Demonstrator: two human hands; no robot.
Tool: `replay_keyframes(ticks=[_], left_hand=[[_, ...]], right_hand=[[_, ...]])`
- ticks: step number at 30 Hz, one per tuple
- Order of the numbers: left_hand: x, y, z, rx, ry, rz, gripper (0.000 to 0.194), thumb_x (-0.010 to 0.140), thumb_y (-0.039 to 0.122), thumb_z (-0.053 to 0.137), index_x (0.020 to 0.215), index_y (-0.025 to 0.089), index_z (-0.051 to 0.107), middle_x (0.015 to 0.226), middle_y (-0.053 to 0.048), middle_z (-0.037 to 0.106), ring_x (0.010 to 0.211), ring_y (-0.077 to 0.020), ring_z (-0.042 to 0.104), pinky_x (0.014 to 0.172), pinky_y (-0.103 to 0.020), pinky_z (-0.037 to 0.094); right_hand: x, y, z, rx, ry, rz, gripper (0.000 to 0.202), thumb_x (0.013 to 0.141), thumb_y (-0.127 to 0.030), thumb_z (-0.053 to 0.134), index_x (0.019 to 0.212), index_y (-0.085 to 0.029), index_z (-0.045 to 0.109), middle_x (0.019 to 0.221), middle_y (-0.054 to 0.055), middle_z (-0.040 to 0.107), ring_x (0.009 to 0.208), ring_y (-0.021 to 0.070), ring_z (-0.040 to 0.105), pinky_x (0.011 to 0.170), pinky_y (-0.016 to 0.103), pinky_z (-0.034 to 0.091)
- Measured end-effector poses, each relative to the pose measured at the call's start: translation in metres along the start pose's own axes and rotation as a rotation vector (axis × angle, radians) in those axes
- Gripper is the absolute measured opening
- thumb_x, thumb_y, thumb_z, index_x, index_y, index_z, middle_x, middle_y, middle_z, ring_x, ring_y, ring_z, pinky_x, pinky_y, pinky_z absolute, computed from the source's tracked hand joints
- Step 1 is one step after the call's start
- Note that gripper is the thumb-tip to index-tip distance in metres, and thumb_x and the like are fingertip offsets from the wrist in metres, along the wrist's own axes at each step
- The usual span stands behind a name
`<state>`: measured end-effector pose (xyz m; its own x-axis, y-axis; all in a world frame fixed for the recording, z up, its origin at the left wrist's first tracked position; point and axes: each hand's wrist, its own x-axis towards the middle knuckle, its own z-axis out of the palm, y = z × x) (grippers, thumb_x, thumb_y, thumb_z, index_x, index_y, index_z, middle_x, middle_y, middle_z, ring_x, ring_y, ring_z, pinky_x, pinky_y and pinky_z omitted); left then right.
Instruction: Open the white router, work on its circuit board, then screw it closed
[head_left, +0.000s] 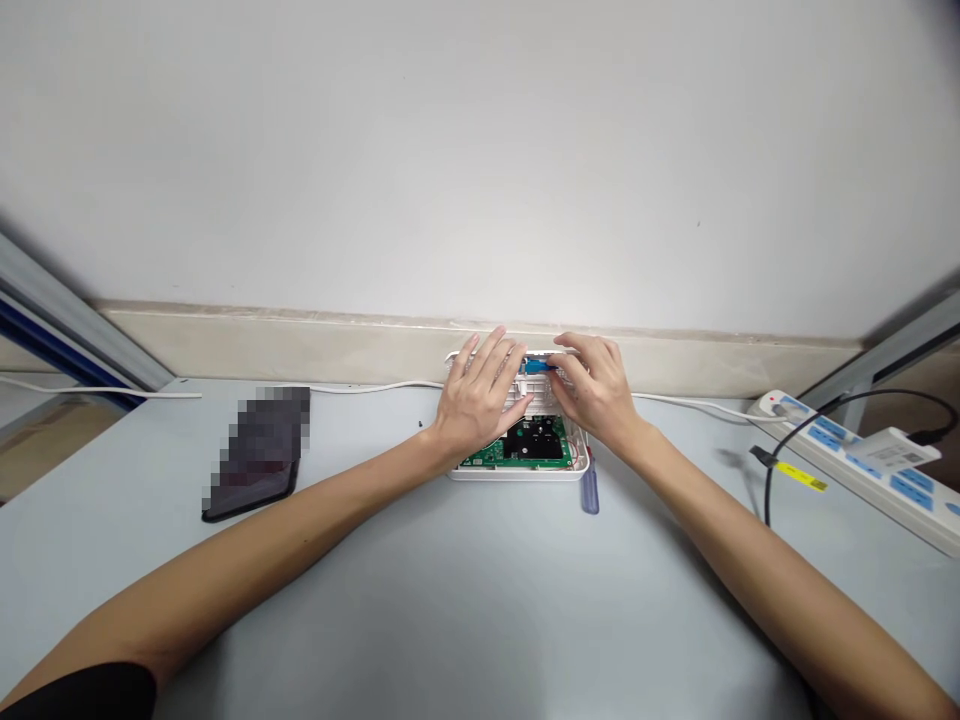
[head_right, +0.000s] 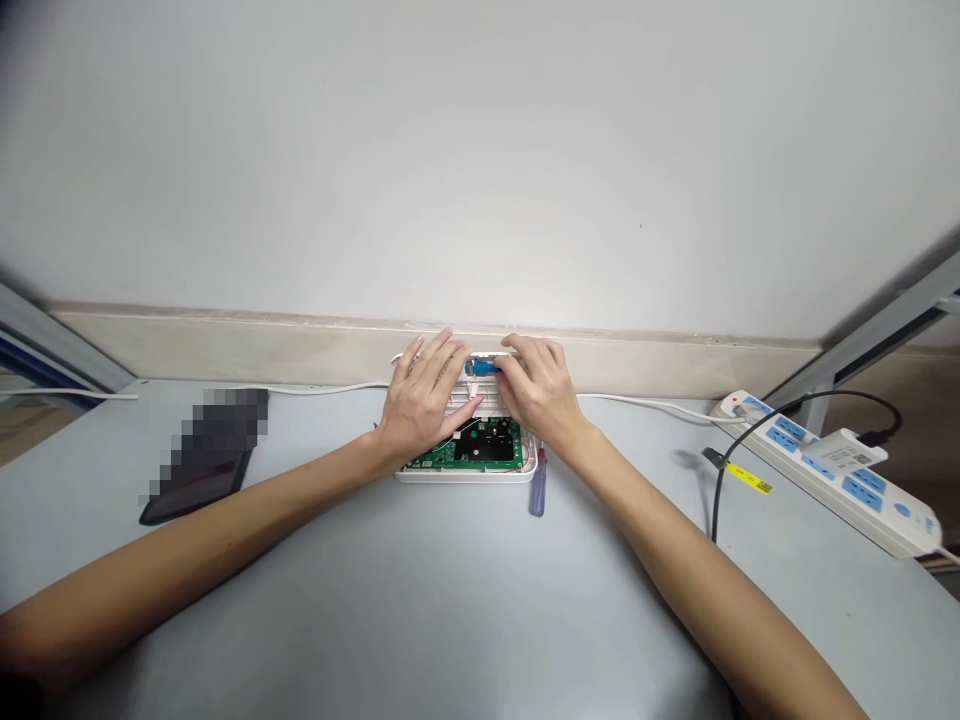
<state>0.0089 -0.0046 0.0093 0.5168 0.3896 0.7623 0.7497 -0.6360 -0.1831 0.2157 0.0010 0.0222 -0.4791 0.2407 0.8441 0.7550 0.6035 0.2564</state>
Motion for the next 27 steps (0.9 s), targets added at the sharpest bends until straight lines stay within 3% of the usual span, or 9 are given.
replay_keyframes(ticks=[27], left_hand=[[0.0002, 0.0002, 0.0009, -0.018, -0.008, -0.011, 0.058, 0.090, 0.035, 0.055, 0.140, 0.008, 0.044, 0.136, -0.017, 0.056, 0.139, -0.0296, 0.039, 0.119, -0.049, 0.025]], right_hand=[[0.0002, 0.0011, 0.0031, -0.123, 0.019, -0.076, 0.011, 0.089, -0.011, 0.053, 0.098, -0.018, 0.055, 0.109, 0.012, 0.064, 0.100, 0.0224, 0.058, 0.087, 0.038, 0.042]])
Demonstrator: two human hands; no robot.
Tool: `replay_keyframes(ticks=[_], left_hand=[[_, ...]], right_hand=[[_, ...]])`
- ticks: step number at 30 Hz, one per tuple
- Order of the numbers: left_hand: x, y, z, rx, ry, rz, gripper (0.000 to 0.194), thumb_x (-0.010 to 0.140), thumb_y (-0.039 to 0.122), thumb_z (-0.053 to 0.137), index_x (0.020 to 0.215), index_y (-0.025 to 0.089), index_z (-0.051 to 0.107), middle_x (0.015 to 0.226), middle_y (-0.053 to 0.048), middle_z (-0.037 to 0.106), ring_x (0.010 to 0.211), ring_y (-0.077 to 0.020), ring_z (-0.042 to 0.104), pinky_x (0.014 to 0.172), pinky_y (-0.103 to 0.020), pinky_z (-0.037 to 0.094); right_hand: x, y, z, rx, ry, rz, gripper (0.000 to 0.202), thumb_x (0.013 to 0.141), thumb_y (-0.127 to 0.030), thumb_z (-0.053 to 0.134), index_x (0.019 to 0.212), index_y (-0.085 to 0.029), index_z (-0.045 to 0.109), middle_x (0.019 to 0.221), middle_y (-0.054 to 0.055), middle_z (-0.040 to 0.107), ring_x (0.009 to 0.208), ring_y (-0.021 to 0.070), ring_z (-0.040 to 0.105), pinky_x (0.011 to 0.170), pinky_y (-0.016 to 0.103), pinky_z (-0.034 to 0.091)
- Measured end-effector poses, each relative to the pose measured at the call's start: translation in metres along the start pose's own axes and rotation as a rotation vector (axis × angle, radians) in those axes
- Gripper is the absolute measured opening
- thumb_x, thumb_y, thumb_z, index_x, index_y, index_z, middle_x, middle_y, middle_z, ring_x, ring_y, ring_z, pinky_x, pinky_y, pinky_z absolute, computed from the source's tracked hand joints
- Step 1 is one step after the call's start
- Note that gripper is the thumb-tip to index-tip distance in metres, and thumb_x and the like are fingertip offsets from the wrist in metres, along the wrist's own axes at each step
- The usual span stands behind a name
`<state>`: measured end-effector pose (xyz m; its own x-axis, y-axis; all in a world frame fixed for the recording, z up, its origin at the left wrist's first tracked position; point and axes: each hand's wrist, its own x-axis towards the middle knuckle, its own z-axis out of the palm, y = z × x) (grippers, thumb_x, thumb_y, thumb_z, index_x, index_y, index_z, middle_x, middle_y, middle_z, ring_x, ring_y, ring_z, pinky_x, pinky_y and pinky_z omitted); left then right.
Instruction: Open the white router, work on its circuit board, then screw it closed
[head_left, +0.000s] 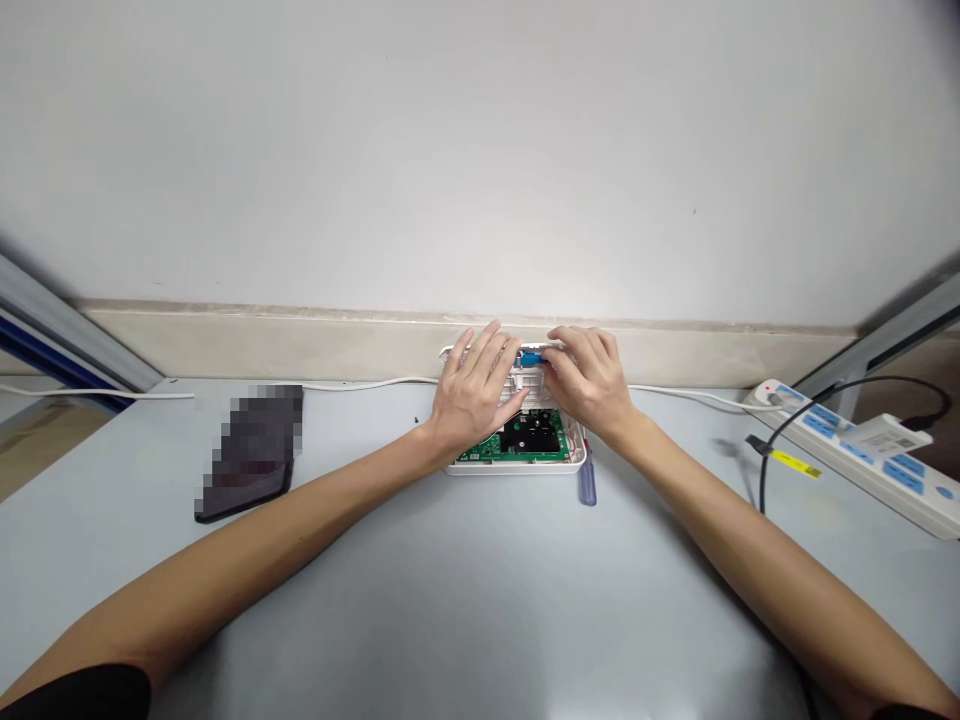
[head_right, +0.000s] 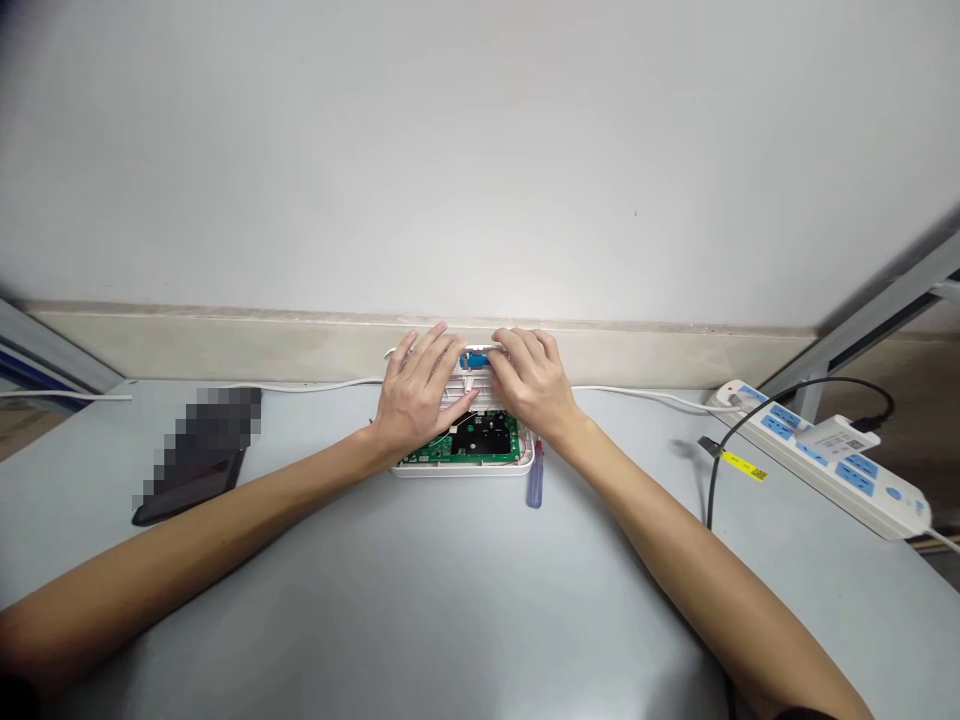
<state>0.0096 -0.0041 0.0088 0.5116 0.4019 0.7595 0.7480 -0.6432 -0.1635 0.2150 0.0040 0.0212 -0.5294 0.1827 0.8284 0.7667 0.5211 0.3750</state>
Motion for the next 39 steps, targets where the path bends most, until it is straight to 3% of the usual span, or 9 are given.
replay_keyframes(ticks=[7, 16, 28, 39], left_hand=[[0.0000, -0.0002, 0.0005, 0.006, 0.004, -0.007, 0.056, 0.091, 0.035, 0.055, 0.139, 0.008, 0.045, 0.135, -0.017, 0.057, 0.138, -0.0291, 0.041, 0.118, -0.048, 0.026], [-0.0004, 0.0000, 0.0002, -0.010, -0.002, -0.017, 0.057, 0.090, 0.034, 0.055, 0.140, 0.009, 0.044, 0.135, -0.016, 0.057, 0.136, -0.0295, 0.044, 0.117, -0.048, 0.027], [-0.0012, 0.0006, 0.0003, 0.014, 0.014, -0.006, 0.055, 0.090, 0.035, 0.054, 0.138, 0.008, 0.046, 0.133, -0.017, 0.058, 0.134, -0.0291, 0.046, 0.116, -0.047, 0.028], [-0.0008, 0.0020, -0.0008, 0.024, 0.001, -0.006, 0.055, 0.090, 0.034, 0.054, 0.139, 0.009, 0.045, 0.133, -0.017, 0.058, 0.134, -0.0295, 0.046, 0.116, -0.047, 0.028]], right_hand=[[-0.0001, 0.0009, 0.0039, 0.024, 0.034, -0.024, 0.012, 0.084, -0.007, 0.052, 0.089, -0.018, 0.051, 0.106, 0.011, 0.063, 0.098, 0.0220, 0.057, 0.088, 0.040, 0.042], [0.0006, -0.0008, 0.0009, 0.030, 0.004, 0.039, 0.009, 0.088, -0.016, 0.056, 0.097, -0.018, 0.055, 0.109, 0.012, 0.062, 0.099, 0.0229, 0.058, 0.088, 0.040, 0.042], [-0.0003, -0.0036, 0.0089, 0.048, 0.063, 0.043, 0.010, 0.086, -0.011, 0.053, 0.092, -0.020, 0.054, 0.099, 0.008, 0.064, 0.094, 0.0207, 0.059, 0.088, 0.041, 0.043], [0.0036, 0.0021, 0.0068, 0.013, 0.105, -0.047, 0.011, 0.081, -0.009, 0.053, 0.084, -0.020, 0.050, 0.100, 0.009, 0.063, 0.097, 0.0220, 0.059, 0.088, 0.042, 0.045]])
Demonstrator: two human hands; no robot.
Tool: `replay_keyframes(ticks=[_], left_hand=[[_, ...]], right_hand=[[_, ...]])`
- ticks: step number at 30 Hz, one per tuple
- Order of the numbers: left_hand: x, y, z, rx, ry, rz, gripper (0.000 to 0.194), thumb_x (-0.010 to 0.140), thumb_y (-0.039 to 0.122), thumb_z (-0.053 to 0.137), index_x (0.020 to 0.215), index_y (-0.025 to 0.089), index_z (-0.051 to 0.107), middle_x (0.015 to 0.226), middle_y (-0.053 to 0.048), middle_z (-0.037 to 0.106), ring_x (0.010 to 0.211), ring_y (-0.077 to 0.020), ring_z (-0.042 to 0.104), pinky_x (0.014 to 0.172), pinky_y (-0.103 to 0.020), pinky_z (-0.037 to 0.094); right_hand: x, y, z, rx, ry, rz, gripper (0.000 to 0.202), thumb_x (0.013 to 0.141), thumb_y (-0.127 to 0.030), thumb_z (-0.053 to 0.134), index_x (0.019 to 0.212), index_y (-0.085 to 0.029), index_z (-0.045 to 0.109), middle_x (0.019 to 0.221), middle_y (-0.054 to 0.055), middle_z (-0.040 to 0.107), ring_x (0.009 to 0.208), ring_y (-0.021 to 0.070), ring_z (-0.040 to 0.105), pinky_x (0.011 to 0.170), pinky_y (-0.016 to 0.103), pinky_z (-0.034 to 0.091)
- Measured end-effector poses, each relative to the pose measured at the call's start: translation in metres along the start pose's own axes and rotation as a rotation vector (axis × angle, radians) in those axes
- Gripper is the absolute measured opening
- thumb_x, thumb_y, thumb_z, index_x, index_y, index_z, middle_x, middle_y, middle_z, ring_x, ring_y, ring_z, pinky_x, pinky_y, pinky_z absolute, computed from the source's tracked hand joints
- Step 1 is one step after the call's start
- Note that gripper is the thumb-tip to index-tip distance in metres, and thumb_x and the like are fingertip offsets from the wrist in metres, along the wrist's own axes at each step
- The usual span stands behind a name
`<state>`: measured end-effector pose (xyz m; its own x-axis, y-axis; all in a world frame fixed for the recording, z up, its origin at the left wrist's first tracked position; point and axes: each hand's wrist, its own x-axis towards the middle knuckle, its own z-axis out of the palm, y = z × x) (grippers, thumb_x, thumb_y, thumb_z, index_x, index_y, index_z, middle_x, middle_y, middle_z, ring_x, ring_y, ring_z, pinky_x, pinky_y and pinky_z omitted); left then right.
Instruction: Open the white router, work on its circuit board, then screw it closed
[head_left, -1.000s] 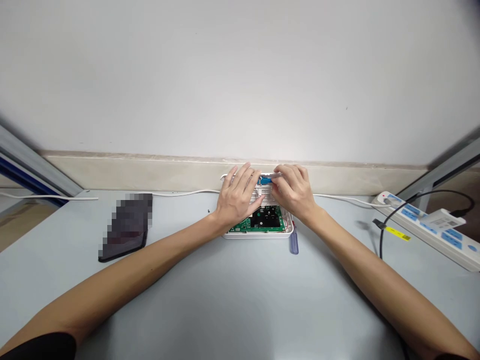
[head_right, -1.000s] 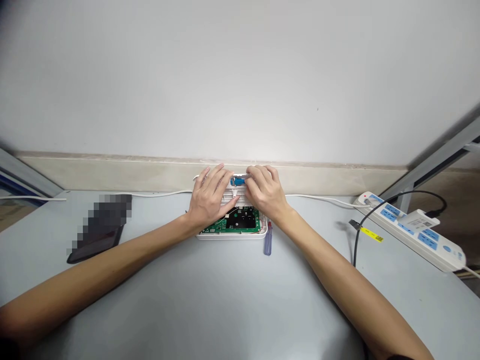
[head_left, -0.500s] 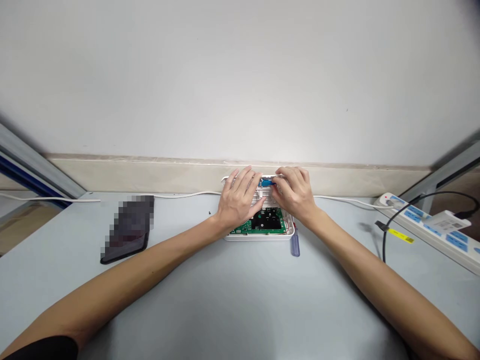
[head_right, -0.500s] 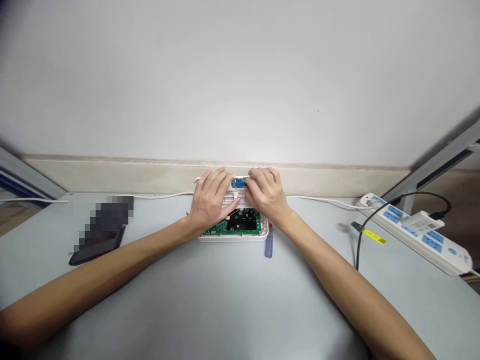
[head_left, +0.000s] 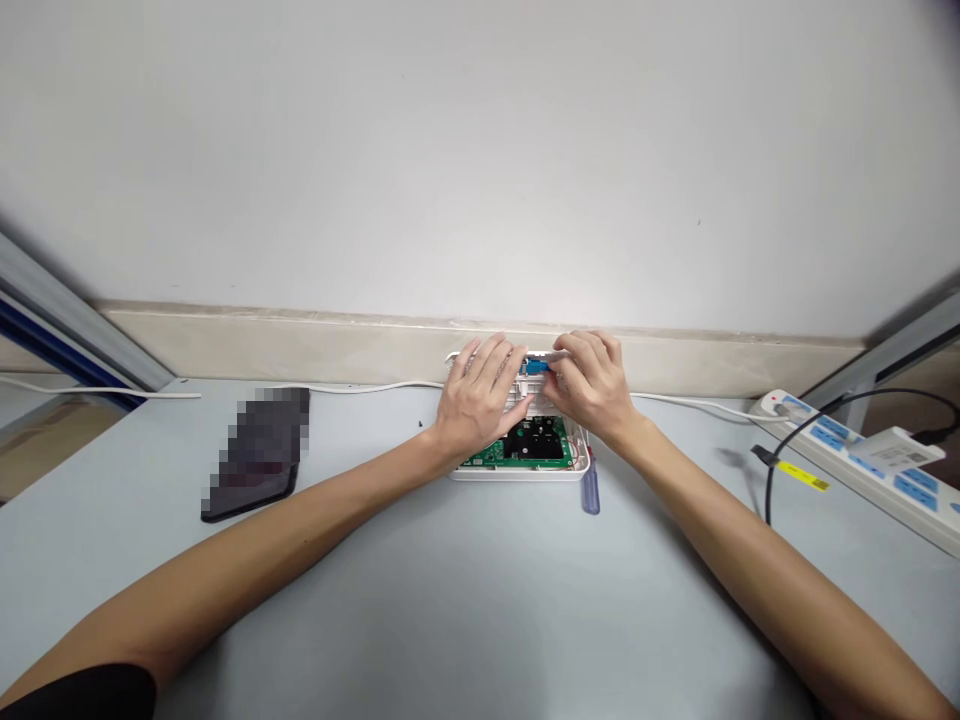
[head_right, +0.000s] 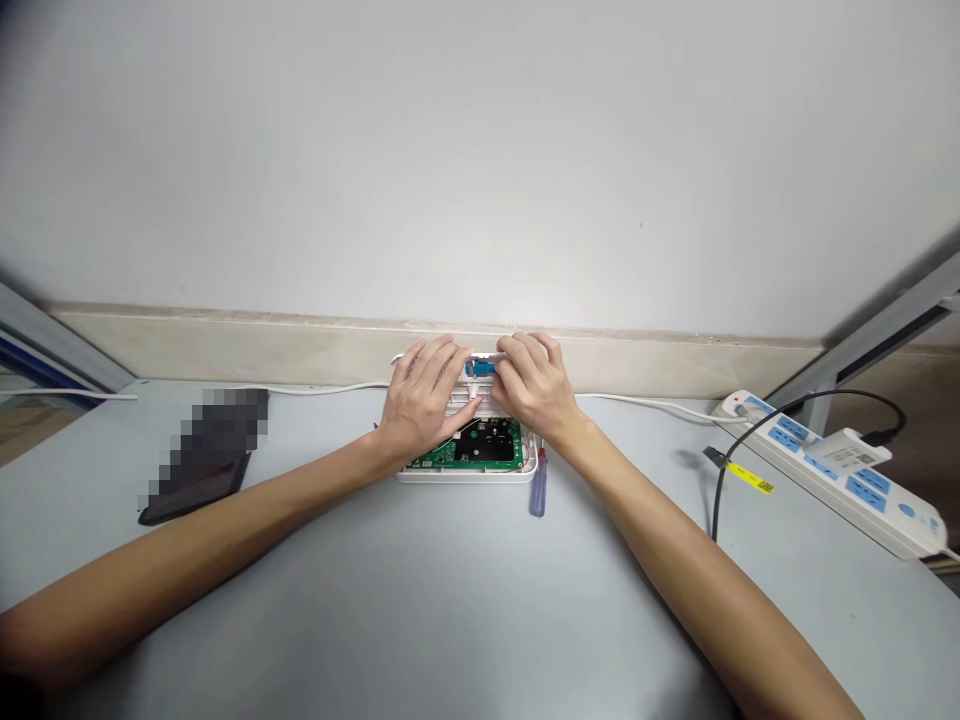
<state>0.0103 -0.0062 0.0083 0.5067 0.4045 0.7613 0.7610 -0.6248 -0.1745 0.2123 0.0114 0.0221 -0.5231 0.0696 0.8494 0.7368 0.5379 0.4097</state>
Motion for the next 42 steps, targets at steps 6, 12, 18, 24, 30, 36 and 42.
replay_keyframes(ticks=[6, 12, 18, 24, 30, 36, 42], left_hand=[[-0.0006, 0.0003, 0.0001, 0.004, -0.005, 0.002, 0.055, 0.091, 0.034, 0.053, 0.139, 0.008, 0.045, 0.133, -0.017, 0.058, 0.133, -0.0296, 0.047, 0.115, -0.047, 0.029], [-0.0009, 0.0006, -0.0005, -0.010, -0.022, -0.008, 0.057, 0.090, 0.034, 0.053, 0.141, 0.010, 0.044, 0.133, -0.017, 0.058, 0.133, -0.0303, 0.046, 0.115, -0.048, 0.028], [-0.0014, 0.0008, -0.0003, -0.004, -0.011, -0.005, 0.056, 0.090, 0.034, 0.053, 0.140, 0.009, 0.045, 0.133, -0.017, 0.058, 0.133, -0.0298, 0.047, 0.115, -0.047, 0.029], [-0.0011, 0.0004, -0.0002, 0.001, -0.004, 0.004, 0.055, 0.091, 0.035, 0.053, 0.139, 0.009, 0.046, 0.133, -0.017, 0.058, 0.132, -0.0294, 0.047, 0.115, -0.047, 0.028], [-0.0009, 0.0017, -0.0012, 0.028, -0.001, -0.001, 0.051, 0.093, 0.035, 0.050, 0.137, 0.010, 0.048, 0.131, -0.016, 0.059, 0.126, -0.0285, 0.052, 0.111, -0.045, 0.031], [0.0003, 0.0027, -0.0023, 0.042, -0.007, 0.004, 0.051, 0.092, 0.033, 0.051, 0.136, 0.009, 0.049, 0.128, -0.017, 0.060, 0.121, -0.0294, 0.054, 0.107, -0.045, 0.033], [0.0015, 0.0030, -0.0033, 0.048, -0.013, 0.018, 0.050, 0.092, 0.032, 0.050, 0.135, 0.007, 0.050, 0.127, -0.017, 0.061, 0.119, -0.0296, 0.054, 0.105, -0.045, 0.034]], right_hand=[[0.0020, 0.0008, -0.0004, -0.031, 0.009, -0.027, 0.013, 0.078, -0.008, 0.055, 0.080, -0.020, 0.049, 0.098, 0.009, 0.063, 0.095, 0.0215, 0.059, 0.088, 0.040, 0.046], [0.0016, 0.0009, -0.0010, -0.008, -0.001, -0.014, 0.012, 0.078, -0.008, 0.052, 0.078, -0.020, 0.050, 0.097, 0.009, 0.063, 0.096, 0.0212, 0.058, 0.089, 0.042, 0.044], [0.0008, 0.0008, -0.0010, -0.012, -0.019, 0.008, 0.012, 0.078, -0.008, 0.051, 0.077, -0.020, 0.049, 0.094, 0.007, 0.062, 0.093, 0.0202, 0.058, 0.090, 0.042, 0.044], [0.0011, 0.0008, -0.0018, -0.033, 0.018, -0.030, 0.014, 0.075, -0.008, 0.054, 0.078, -0.020, 0.047, 0.091, 0.006, 0.062, 0.091, 0.0196, 0.057, 0.092, 0.042, 0.045], [0.0001, 0.0001, -0.0025, -0.036, -0.010, 0.001, 0.014, 0.076, -0.009, 0.051, 0.076, -0.021, 0.046, 0.091, 0.005, 0.061, 0.093, 0.0185, 0.057, 0.095, 0.042, 0.044], [0.0016, 0.0031, -0.0015, -0.060, 0.013, -0.055, 0.014, 0.076, -0.009, 0.052, 0.076, -0.021, 0.045, 0.091, 0.005, 0.061, 0.092, 0.0183, 0.057, 0.098, 0.044, 0.044], [0.0010, 0.0013, -0.0028, -0.055, -0.008, -0.034, 0.013, 0.078, -0.009, 0.049, 0.077, -0.021, 0.043, 0.091, 0.004, 0.060, 0.090, 0.0177, 0.059, 0.101, 0.046, 0.043]])
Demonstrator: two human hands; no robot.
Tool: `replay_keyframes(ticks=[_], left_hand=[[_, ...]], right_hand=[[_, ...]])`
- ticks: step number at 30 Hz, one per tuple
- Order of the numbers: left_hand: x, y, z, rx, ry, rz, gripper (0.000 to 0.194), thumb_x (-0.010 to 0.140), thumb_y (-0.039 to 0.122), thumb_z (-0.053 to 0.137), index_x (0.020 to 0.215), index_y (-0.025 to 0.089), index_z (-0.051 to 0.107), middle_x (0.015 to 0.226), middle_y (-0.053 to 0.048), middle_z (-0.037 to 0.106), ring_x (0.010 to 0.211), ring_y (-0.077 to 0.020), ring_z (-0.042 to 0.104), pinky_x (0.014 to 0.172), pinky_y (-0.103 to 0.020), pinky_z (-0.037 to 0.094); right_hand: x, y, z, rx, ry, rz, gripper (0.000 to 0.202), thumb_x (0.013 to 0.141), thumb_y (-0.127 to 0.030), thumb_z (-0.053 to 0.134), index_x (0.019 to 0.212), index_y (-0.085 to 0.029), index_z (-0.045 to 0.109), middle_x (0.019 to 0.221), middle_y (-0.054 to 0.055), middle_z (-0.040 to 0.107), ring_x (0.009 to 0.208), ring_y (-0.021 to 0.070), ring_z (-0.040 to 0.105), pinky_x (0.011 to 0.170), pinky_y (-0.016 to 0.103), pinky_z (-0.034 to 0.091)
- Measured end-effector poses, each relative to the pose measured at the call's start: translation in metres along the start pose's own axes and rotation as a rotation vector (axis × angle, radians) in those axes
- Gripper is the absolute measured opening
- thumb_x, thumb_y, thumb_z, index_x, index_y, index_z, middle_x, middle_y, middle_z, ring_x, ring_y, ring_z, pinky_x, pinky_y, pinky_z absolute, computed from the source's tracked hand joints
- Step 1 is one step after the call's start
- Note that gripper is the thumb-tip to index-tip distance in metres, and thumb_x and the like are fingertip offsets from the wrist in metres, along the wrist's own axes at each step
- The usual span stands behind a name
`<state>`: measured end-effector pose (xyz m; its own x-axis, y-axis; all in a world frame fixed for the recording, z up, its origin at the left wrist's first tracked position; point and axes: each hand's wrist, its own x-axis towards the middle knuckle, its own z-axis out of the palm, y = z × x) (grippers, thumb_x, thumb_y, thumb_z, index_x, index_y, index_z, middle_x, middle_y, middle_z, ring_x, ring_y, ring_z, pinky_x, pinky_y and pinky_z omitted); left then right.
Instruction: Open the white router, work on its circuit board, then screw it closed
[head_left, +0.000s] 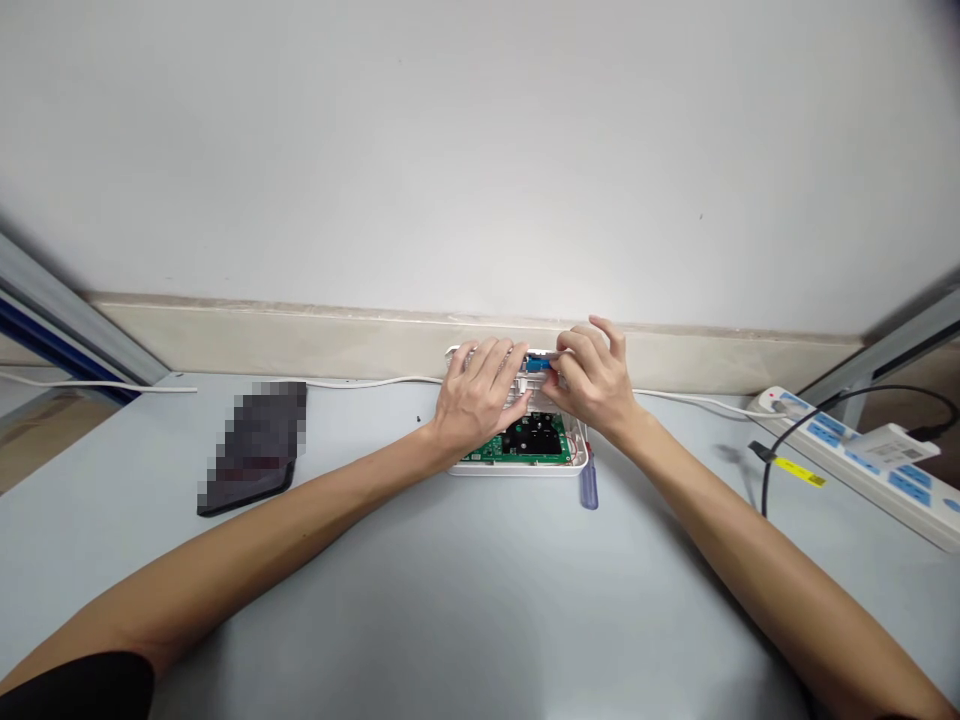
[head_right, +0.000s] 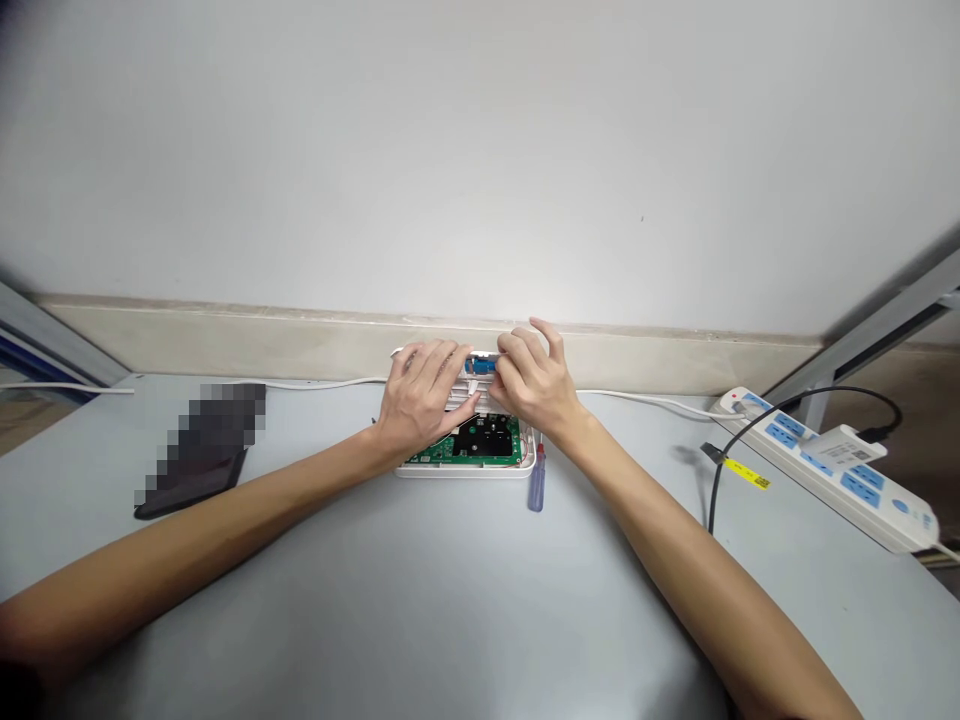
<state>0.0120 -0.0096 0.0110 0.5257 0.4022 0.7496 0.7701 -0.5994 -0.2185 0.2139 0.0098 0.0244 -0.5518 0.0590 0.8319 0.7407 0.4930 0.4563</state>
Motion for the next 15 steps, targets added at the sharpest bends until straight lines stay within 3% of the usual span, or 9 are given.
replay_keyframes(ticks=[15], left_hand=[[-0.0003, -0.0025, 0.0014, -0.026, -0.005, -0.004, 0.050, 0.092, 0.032, 0.051, 0.136, 0.008, 0.049, 0.129, -0.017, 0.060, 0.122, -0.0295, 0.053, 0.106, -0.045, 0.033]], right_hand=[[-0.0022, -0.0004, -0.0072, 0.015, -0.005, 0.034, 0.014, 0.077, -0.011, 0.052, 0.076, -0.021, 0.044, 0.093, 0.005, 0.060, 0.092, 0.0188, 0.059, 0.106, 0.050, 0.042]])
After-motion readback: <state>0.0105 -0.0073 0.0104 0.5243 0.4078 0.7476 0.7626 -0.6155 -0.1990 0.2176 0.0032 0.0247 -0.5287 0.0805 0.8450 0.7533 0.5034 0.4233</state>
